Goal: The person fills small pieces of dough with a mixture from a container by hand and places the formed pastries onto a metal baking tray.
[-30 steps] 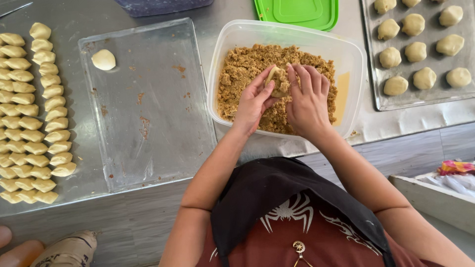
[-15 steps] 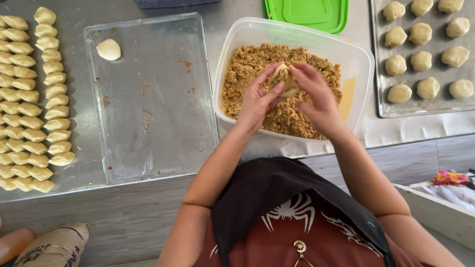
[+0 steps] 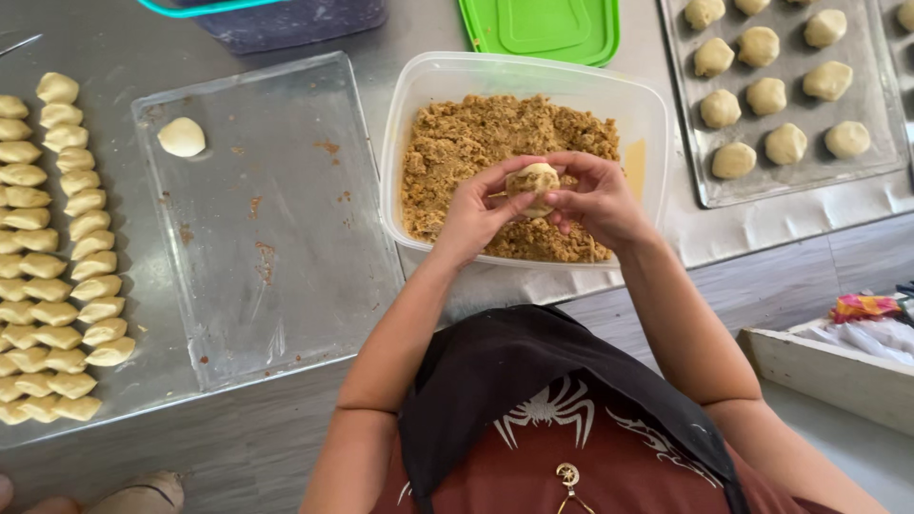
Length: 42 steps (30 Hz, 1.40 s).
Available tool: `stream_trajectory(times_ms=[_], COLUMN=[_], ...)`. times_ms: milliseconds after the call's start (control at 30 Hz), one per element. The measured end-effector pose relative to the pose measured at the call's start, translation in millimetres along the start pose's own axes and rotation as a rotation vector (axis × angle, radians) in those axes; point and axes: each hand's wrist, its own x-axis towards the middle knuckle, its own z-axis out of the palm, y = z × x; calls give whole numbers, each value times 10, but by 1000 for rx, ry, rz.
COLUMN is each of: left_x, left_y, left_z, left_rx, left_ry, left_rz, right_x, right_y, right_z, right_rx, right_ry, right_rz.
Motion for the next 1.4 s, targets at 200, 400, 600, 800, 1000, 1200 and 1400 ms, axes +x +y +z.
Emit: stream_trajectory(times_ms=[200,400,600,800,1000,1200,1400], left_x=[-20,-17,16,16,6,-8,-124], left_y=[-139,-141,-162,-80,-126,-186,-38], left_z=[20,86,0,-116,-23,6,174], left_rx=[34,177,-69,-510,-204,-76,205], left_ry=[111,277,252,107,202,140,250], left_rz=[95,71,-83,-216,-105,158,311], right_x=[-24,23,36,-78,-174,-71,-189], right_y=[185,339,186,58,125,275,320], right_z=[132,295,420,453,483,239,443], right_rx=[-79,-67,41,125,-41,10,-324], right_ry=[191,351,360,239,203,162,273], right_rz=[-87,-153,-55,-42,-116,-225,-441])
